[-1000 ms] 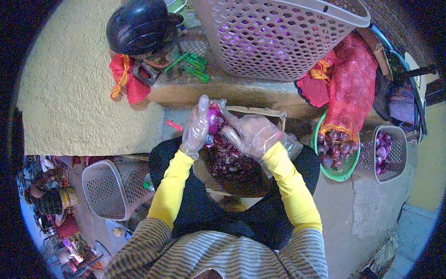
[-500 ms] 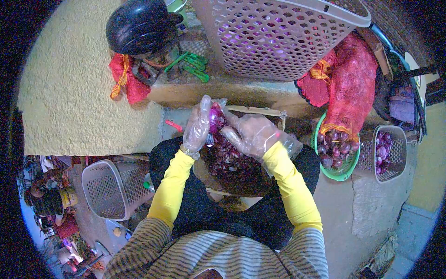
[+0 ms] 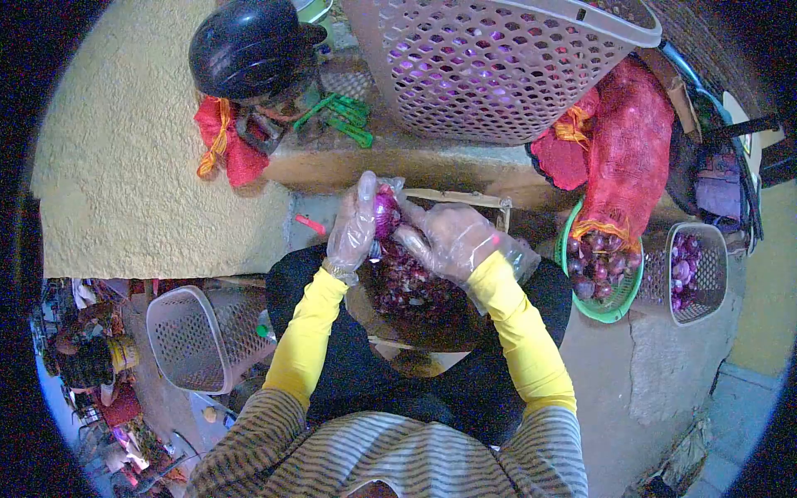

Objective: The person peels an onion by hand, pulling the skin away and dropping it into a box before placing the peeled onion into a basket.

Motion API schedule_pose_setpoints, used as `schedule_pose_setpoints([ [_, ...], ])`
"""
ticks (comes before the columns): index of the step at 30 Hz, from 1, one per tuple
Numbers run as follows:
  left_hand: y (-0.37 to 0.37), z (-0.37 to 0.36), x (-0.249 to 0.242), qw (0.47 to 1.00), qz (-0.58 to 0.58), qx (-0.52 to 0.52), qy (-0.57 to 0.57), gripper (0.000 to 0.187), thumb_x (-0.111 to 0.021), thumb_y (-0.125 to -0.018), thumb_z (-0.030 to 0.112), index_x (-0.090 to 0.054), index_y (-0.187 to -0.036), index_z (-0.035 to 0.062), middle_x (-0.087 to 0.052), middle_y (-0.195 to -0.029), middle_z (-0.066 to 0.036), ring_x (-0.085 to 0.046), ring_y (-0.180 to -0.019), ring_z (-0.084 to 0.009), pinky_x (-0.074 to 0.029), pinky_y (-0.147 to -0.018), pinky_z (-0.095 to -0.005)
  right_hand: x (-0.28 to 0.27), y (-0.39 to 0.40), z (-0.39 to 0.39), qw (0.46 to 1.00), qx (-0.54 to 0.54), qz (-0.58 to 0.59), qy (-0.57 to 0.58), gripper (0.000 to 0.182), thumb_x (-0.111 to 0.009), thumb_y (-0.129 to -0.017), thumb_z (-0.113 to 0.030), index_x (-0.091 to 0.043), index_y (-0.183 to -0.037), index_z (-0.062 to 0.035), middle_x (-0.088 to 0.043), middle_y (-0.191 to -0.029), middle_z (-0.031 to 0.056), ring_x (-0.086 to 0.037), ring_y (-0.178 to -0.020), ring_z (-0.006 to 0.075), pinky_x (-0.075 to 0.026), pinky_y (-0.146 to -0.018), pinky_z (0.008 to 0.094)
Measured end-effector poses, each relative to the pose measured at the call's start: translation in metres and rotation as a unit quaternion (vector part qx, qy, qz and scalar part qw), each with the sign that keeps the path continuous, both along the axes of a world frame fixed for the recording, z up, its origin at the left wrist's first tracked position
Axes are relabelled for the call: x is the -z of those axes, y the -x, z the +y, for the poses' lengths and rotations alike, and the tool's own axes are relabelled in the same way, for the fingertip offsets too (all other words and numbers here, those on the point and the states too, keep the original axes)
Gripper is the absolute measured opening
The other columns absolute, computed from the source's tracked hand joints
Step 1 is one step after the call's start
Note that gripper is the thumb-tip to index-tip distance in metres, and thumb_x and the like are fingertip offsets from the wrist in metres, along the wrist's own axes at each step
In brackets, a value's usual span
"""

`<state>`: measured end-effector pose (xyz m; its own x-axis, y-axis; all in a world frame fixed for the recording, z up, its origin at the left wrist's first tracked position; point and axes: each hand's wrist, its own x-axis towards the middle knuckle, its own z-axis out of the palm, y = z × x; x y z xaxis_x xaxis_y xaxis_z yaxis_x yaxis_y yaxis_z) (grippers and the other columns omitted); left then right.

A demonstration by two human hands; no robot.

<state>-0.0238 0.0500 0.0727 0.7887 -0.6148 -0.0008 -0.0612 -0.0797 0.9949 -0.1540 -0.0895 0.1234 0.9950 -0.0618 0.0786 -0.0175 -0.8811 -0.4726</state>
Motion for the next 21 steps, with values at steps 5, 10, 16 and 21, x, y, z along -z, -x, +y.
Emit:
schedule_pose_setpoints([
  [5,0.000,0.003,-0.009,0.999,0.014,0.009,-0.033,0.058,-0.042,-0.108,0.049,-0.069,-0.098,-0.0020,-0.071,-0.094,-0.010,-0.062,-0.089,-0.0158,-0.050,-0.087,-0.0353,-0.004,0.000,0.000,0.999,0.003,0.034,-0.015,0.051,-0.056,-0.098,-0.038,-0.056,-0.141,-0.0095,-0.067,-0.080,0.0222,-0.067,-0.078,0.0414,-0.051,-0.073,0.0532],
  [10,-0.001,0.003,-0.011,0.998,0.008,0.031,-0.054,0.076,-0.027,-0.107,0.060,-0.072,-0.112,-0.0008,-0.072,-0.099,-0.009,-0.064,-0.093,-0.0186,-0.049,-0.090,-0.0346,-0.002,0.000,-0.001,1.000,-0.002,0.030,-0.007,0.052,-0.056,-0.098,-0.038,-0.055,-0.141,-0.0097,-0.067,-0.079,0.0221,-0.066,-0.078,0.0415,-0.051,-0.073,0.0531],
  [16,-0.005,0.005,-0.013,0.994,0.034,0.060,-0.090,0.079,-0.024,-0.107,0.062,-0.072,-0.113,-0.0003,-0.073,-0.101,-0.011,-0.066,-0.096,-0.0198,-0.049,-0.094,-0.0354,-0.002,0.004,-0.004,0.999,0.000,0.025,-0.022,0.042,-0.052,-0.101,-0.041,-0.063,-0.124,-0.0077,-0.068,-0.081,0.0224,-0.067,-0.080,0.0418,-0.052,-0.074,0.0527],
  [21,-0.009,0.002,-0.002,0.993,0.087,0.059,-0.053,0.080,-0.022,-0.106,0.065,-0.072,-0.113,0.0020,-0.073,-0.102,-0.009,-0.066,-0.096,-0.0186,-0.048,-0.096,-0.0356,0.002,0.004,-0.009,0.981,0.061,0.063,-0.174,0.043,-0.050,-0.102,-0.044,-0.068,-0.103,-0.0053,-0.070,-0.090,0.0233,-0.068,-0.088,0.0426,-0.052,-0.079,0.0512],
])
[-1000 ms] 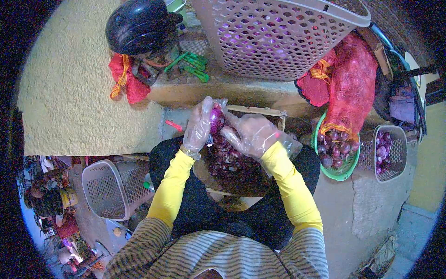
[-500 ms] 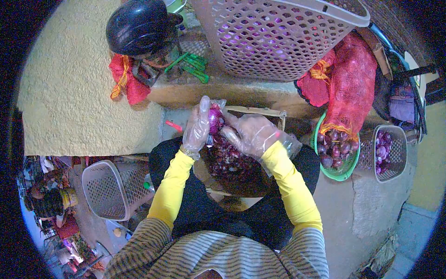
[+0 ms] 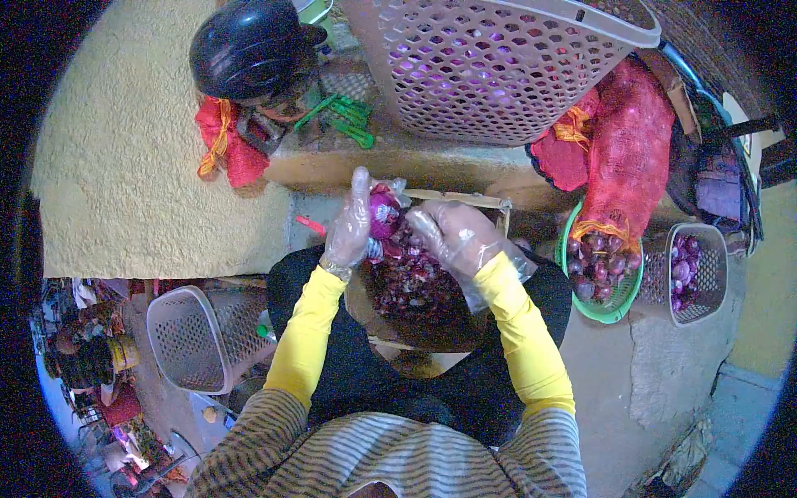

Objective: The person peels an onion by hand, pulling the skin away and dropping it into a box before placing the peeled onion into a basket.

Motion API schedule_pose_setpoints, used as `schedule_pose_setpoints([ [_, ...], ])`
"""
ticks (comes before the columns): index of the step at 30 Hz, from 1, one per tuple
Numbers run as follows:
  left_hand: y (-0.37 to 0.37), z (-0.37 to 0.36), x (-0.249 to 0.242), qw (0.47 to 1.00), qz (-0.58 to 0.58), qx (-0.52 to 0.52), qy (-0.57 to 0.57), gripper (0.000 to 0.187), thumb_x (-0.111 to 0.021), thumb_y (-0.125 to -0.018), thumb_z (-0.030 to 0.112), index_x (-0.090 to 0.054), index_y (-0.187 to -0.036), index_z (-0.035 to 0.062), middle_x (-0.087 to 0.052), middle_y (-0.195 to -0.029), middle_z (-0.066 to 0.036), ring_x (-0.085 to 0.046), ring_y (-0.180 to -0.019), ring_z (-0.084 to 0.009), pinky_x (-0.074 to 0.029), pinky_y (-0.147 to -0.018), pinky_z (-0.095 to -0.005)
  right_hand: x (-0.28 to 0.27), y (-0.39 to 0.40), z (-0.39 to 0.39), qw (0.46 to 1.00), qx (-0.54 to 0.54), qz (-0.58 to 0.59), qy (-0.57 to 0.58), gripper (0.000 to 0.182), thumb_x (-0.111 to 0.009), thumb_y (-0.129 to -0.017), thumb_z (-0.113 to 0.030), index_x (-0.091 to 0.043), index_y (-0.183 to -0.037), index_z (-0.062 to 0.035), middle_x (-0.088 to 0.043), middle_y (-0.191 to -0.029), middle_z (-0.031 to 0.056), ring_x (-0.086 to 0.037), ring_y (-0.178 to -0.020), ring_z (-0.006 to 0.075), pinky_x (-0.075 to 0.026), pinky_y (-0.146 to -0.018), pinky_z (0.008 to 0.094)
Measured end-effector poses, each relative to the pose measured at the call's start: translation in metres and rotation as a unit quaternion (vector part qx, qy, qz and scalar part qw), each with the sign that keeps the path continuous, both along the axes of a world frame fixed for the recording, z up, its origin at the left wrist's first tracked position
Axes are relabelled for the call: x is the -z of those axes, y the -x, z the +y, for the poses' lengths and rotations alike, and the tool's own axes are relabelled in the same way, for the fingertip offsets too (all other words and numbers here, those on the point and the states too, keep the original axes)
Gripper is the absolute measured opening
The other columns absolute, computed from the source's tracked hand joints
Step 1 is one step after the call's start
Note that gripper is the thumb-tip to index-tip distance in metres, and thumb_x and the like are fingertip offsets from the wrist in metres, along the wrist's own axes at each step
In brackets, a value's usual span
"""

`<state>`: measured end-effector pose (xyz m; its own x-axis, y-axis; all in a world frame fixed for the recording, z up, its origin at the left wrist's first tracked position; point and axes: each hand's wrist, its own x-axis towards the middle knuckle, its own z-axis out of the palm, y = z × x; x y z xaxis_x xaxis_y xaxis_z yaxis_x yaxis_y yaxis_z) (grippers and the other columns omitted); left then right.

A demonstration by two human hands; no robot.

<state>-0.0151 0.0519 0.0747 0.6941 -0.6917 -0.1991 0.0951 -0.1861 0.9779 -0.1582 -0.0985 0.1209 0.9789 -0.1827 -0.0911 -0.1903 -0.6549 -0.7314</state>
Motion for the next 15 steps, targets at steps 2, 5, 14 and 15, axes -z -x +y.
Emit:
schedule_pose_setpoints([
  [2,-0.002,-0.001,0.010,0.999,0.025,0.008,0.020,0.081,-0.021,-0.106,0.065,-0.071,-0.116,0.0028,-0.073,-0.104,-0.009,-0.066,-0.098,-0.0185,-0.048,-0.098,-0.0353,0.007,-0.003,0.002,0.999,0.015,-0.047,0.014,0.049,-0.052,-0.101,-0.050,-0.069,-0.100,-0.0045,-0.070,-0.090,0.0232,-0.068,-0.088,0.0426,-0.052,-0.080,0.0505],
  [5,0.000,-0.003,0.013,0.996,0.077,0.015,0.037,0.081,-0.019,-0.105,0.067,-0.069,-0.121,0.0041,-0.072,-0.110,-0.007,-0.065,-0.102,-0.0186,-0.046,-0.100,-0.0345,0.004,-0.004,0.006,1.000,0.004,0.001,0.024,0.054,-0.057,-0.096,-0.058,-0.069,-0.100,-0.0047,-0.070,-0.087,0.0224,-0.068,-0.085,0.0417,-0.052,-0.078,0.0495],
  [14,0.006,0.000,-0.002,0.997,0.067,0.028,0.020,0.083,-0.018,-0.104,0.068,-0.067,-0.125,0.0040,-0.071,-0.114,-0.008,-0.064,-0.106,-0.0191,-0.044,-0.103,-0.0337,0.007,-0.006,0.007,0.999,0.020,-0.002,0.037,0.052,-0.068,-0.090,-0.057,-0.071,-0.091,-0.0048,-0.071,-0.078,0.0181,-0.070,-0.074,0.0364,-0.054,-0.071,0.0453],
  [15,0.005,0.000,-0.002,0.998,0.047,0.035,0.018,0.083,-0.018,-0.105,0.067,-0.067,-0.124,0.0035,-0.071,-0.114,-0.008,-0.065,-0.106,-0.0190,-0.045,-0.103,-0.0337,0.007,-0.006,0.007,0.999,0.020,-0.002,0.037,0.052,-0.068,-0.090,-0.057,-0.071,-0.091,-0.0048,-0.071,-0.078,0.0181,-0.070,-0.074,0.0364,-0.054,-0.071,0.0453],
])
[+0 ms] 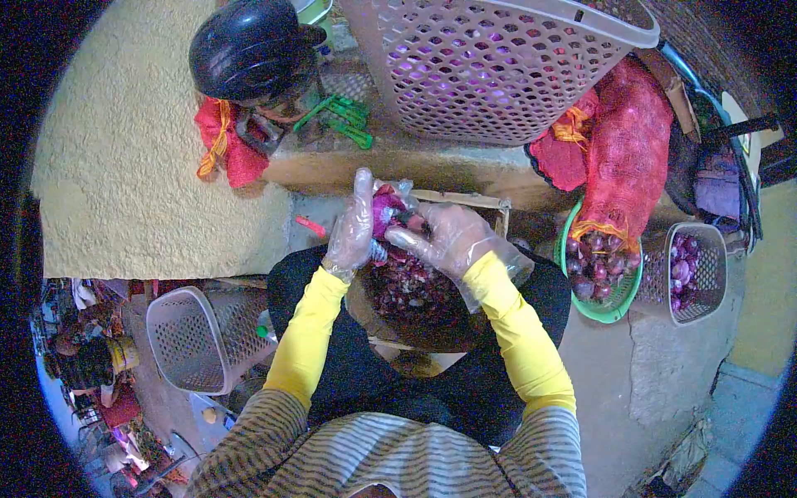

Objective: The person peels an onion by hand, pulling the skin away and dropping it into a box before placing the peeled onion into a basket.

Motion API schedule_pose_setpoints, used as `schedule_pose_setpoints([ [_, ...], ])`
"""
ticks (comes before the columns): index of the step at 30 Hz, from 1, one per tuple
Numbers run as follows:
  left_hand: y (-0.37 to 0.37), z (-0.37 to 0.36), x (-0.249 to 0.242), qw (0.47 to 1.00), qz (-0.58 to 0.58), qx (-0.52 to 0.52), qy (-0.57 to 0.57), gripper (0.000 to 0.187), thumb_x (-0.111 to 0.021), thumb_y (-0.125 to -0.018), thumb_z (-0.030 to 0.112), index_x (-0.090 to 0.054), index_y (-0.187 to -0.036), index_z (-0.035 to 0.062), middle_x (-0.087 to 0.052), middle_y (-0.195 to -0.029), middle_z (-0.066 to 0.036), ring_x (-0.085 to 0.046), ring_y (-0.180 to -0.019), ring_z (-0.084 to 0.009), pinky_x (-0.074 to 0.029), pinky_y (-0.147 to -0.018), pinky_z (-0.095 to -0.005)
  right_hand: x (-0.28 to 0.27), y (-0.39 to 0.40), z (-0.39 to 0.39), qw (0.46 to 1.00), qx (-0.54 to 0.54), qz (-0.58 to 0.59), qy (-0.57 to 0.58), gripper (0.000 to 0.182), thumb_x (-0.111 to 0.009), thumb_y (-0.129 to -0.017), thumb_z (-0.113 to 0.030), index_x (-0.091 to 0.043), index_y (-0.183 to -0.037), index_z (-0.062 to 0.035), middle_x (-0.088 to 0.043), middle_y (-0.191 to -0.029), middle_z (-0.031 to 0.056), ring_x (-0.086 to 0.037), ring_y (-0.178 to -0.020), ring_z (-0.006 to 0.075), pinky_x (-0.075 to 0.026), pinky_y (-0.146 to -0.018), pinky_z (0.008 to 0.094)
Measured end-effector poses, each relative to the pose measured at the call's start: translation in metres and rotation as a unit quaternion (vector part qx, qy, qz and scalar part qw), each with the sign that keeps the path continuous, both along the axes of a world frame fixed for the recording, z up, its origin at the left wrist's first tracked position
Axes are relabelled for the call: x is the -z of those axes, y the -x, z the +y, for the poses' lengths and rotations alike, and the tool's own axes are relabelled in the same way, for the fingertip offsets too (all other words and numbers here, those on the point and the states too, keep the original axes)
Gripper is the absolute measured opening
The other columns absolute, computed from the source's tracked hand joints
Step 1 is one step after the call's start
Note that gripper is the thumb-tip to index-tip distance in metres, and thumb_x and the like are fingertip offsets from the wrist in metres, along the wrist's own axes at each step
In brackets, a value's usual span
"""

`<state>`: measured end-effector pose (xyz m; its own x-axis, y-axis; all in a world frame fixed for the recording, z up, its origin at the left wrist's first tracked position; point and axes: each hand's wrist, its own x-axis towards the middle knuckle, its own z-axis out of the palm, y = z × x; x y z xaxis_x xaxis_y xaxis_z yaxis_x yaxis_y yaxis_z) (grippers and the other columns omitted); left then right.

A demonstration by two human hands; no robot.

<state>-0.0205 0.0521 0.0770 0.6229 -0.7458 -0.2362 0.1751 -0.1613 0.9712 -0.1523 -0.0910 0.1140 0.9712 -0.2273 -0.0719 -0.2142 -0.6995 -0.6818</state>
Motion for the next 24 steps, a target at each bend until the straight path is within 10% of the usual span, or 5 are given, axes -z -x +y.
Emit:
schedule_pose_setpoints([
  [15,0.002,-0.004,0.007,0.996,0.072,-0.021,0.041,0.072,-0.026,-0.106,0.063,-0.065,-0.104,0.0026,-0.071,-0.106,-0.013,-0.066,-0.100,-0.0197,-0.049,-0.100,-0.0359,0.007,-0.008,0.000,0.983,0.001,0.131,-0.126,0.057,-0.056,-0.097,-0.060,-0.077,-0.087,-0.0078,-0.069,-0.078,0.0207,-0.070,-0.077,0.0349,-0.053,-0.079,0.0450],
  [21,-0.002,-0.001,0.007,0.999,0.036,-0.009,0.040,0.075,-0.026,-0.105,0.065,-0.066,-0.112,0.0022,-0.071,-0.108,-0.012,-0.067,-0.100,-0.0203,-0.050,-0.100,-0.0373,0.020,-0.003,0.004,0.930,0.064,0.093,-0.349,0.054,-0.054,-0.103,-0.053,-0.077,-0.095,-0.0043,-0.071,-0.079,0.0061,-0.062,-0.073,0.0146,-0.051,-0.075,0.0335],
  [24,-0.002,-0.004,0.011,0.989,0.113,-0.048,0.085,0.076,-0.026,-0.104,0.067,-0.066,-0.116,0.0029,-0.071,-0.111,-0.011,-0.067,-0.101,-0.0204,-0.050,-0.100,-0.0364,0.000,-0.002,0.008,0.844,0.156,0.037,-0.512,0.039,-0.059,-0.103,-0.044,-0.064,-0.079,-0.0132,-0.046,-0.068,-0.0102,-0.037,-0.060,0.0029,-0.029,-0.054,0.0256],
])
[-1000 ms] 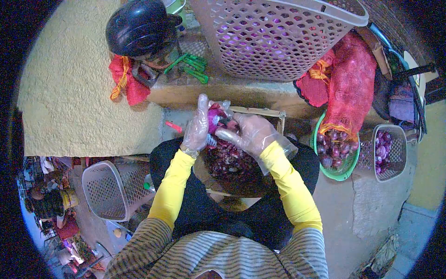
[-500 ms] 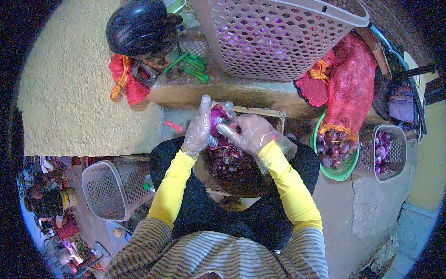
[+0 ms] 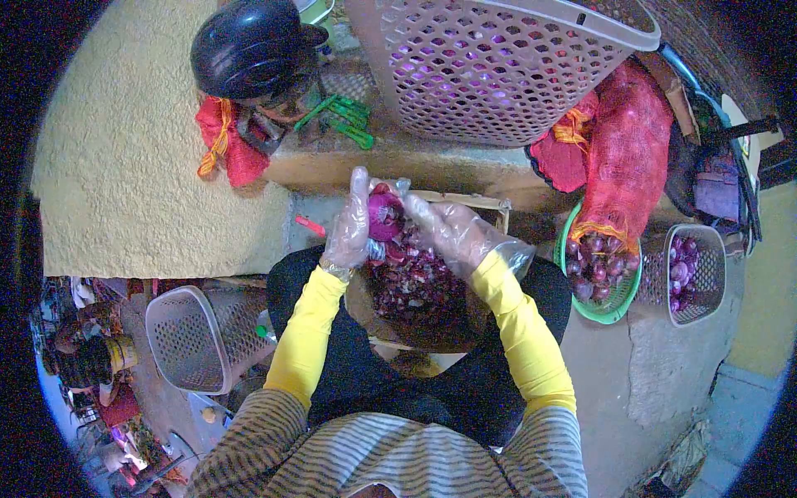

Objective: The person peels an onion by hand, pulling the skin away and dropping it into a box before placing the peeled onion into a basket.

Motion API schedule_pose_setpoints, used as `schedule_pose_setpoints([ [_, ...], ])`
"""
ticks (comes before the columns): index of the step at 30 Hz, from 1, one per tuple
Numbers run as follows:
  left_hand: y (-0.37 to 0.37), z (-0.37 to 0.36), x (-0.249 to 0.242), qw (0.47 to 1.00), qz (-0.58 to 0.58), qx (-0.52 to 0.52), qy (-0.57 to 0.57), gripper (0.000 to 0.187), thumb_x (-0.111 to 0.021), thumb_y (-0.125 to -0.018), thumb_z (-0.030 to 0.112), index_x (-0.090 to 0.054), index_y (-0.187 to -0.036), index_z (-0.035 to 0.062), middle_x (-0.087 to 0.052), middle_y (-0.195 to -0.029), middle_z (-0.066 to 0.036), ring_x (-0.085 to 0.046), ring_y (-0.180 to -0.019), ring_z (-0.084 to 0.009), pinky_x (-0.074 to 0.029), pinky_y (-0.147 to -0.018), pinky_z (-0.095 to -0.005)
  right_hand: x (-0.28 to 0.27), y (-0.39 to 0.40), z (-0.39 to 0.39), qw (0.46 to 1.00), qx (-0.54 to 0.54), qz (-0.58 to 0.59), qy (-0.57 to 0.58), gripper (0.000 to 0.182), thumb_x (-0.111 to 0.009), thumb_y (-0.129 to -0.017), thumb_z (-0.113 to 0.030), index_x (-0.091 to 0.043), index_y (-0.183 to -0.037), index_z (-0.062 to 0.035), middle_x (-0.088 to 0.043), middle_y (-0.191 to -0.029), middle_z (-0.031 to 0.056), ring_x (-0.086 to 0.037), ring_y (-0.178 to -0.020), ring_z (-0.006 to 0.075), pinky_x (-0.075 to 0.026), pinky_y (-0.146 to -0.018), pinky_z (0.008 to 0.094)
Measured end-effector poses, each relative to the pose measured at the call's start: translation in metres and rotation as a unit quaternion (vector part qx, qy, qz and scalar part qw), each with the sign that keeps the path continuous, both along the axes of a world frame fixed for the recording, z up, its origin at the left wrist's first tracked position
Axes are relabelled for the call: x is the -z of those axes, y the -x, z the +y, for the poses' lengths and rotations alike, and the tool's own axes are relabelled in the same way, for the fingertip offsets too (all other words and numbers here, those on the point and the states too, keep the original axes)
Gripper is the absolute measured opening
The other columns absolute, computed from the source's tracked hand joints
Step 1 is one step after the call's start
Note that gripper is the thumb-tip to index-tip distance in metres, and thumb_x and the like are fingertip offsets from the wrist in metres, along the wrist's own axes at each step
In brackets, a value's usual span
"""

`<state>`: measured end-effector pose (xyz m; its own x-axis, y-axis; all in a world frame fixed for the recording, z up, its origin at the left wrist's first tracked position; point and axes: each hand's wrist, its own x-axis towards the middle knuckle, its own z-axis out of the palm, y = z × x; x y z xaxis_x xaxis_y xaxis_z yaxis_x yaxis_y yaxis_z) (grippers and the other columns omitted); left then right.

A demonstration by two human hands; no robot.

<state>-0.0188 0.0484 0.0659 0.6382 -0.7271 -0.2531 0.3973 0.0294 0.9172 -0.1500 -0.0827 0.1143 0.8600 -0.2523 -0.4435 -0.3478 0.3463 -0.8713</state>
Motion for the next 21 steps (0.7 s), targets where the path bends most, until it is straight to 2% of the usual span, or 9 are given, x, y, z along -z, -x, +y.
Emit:
schedule_pose_setpoints([
  [1,-0.001,0.000,-0.001,1.000,-0.001,0.000,0.000,0.076,-0.026,-0.104,0.067,-0.066,-0.116,0.0029,-0.071,-0.111,-0.011,-0.067,-0.101,-0.0204,-0.050,-0.100,-0.0364,0.009,0.000,-0.002,1.000,0.000,-0.001,0.000,0.039,-0.059,-0.103,-0.044,-0.064,-0.079,-0.0132,-0.046,-0.068,-0.0102,-0.037,-0.060,0.0029,-0.029,-0.054,0.0256],
  [4,-0.002,0.001,-0.003,0.999,0.043,0.004,-0.002,0.078,-0.026,-0.103,0.069,-0.065,-0.118,0.0031,-0.070,-0.114,-0.011,-0.067,-0.104,-0.0203,-0.050,-0.101,-0.0362,0.035,0.004,-0.016,0.992,-0.017,-0.048,0.119,0.039,-0.058,-0.105,-0.041,-0.064,-0.078,-0.0132,-0.046,-0.067,-0.0095,-0.037,-0.059,0.0039,-0.028,-0.053,0.0268],
  [6,-0.003,0.002,-0.003,0.999,0.052,-0.001,-0.002,0.079,-0.026,-0.103,0.070,-0.065,-0.119,0.0025,-0.070,-0.117,-0.011,-0.066,-0.106,-0.0201,-0.050,-0.101,-0.0357,0.031,0.006,-0.024,0.956,-0.128,0.003,0.263,0.039,-0.060,-0.103,-0.040,-0.066,-0.080,-0.0090,-0.051,-0.067,-0.0078,-0.043,-0.060,0.0062,-0.037,-0.055,0.0281],
  [7,-0.005,0.003,0.001,0.999,0.052,0.000,-0.002,0.079,-0.026,-0.103,0.070,-0.065,-0.119,0.0025,-0.070,-0.117,-0.011,-0.066,-0.106,-0.0201,-0.050,-0.101,-0.0357,0.028,0.007,-0.022,0.956,-0.128,0.003,0.263,0.039,-0.060,-0.103,-0.040,-0.066,-0.080,-0.0090,-0.051,-0.067,-0.0078,-0.043,-0.060,0.0062,-0.037,-0.055,0.0281],
  [9,-0.012,0.005,0.012,0.997,0.060,0.037,-0.014,0.080,-0.025,-0.103,0.070,-0.065,-0.119,0.0028,-0.069,-0.120,-0.012,-0.066,-0.109,-0.0205,-0.050,-0.101,-0.0354,0.019,0.008,-0.015,0.924,-0.096,-0.041,0.369,0.050,-0.066,-0.093,-0.058,-0.075,-0.089,-0.0083,-0.070,-0.074,0.0142,-0.071,-0.070,0.0245,-0.054,-0.070,0.0403],
  [10,-0.011,0.004,0.009,0.997,0.060,0.036,-0.014,0.080,-0.025,-0.103,0.070,-0.065,-0.119,0.0028,-0.069,-0.120,-0.012,-0.066,-0.109,-0.0205,-0.050,-0.101,-0.0354,0.009,0.006,-0.013,0.923,-0.096,-0.041,0.369,0.050,-0.066,-0.093,-0.058,-0.075,-0.089,-0.0083,-0.070,-0.074,0.0142,-0.071,-0.070,0.0245,-0.054,-0.070,0.0403],
  [12,-0.005,0.003,0.001,0.999,0.015,0.034,-0.035,0.080,-0.024,-0.103,0.070,-0.066,-0.118,0.0042,-0.069,-0.122,-0.012,-0.065,-0.110,-0.0212,-0.049,-0.102,-0.0353,-0.008,0.004,-0.010,0.852,-0.145,0.003,0.502,0.053,-0.067,-0.088,-0.062,-0.075,-0.085,-0.0098,-0.071,-0.076,0.0167,-0.072,-0.074,0.0352,-0.056,-0.072,0.0453],
  [15,-0.002,0.002,0.001,0.998,-0.026,0.041,-0.049,0.080,-0.022,-0.103,0.070,-0.066,-0.117,0.0050,-0.069,-0.122,-0.011,-0.065,-0.111,-0.0217,-0.046,-0.105,-0.0356,-0.004,0.003,-0.007,0.832,-0.137,-0.036,0.536,0.051,-0.072,-0.087,-0.057,-0.072,-0.087,-0.0056,-0.069,-0.075,0.0201,-0.069,-0.073,0.0377,-0.054,-0.069,0.0452],
  [21,0.003,0.001,-0.011,0.997,-0.028,0.036,-0.061,0.080,-0.020,-0.104,0.068,-0.067,-0.116,0.0044,-0.069,-0.122,-0.012,-0.064,-0.114,-0.0215,-0.043,-0.108,-0.0354,0.001,0.002,-0.005,0.807,-0.142,-0.041,0.572,0.053,-0.070,-0.087,-0.060,-0.072,-0.084,-0.0079,-0.070,-0.075,0.0180,-0.070,-0.074,0.0367,-0.055,-0.069,0.0464],
])
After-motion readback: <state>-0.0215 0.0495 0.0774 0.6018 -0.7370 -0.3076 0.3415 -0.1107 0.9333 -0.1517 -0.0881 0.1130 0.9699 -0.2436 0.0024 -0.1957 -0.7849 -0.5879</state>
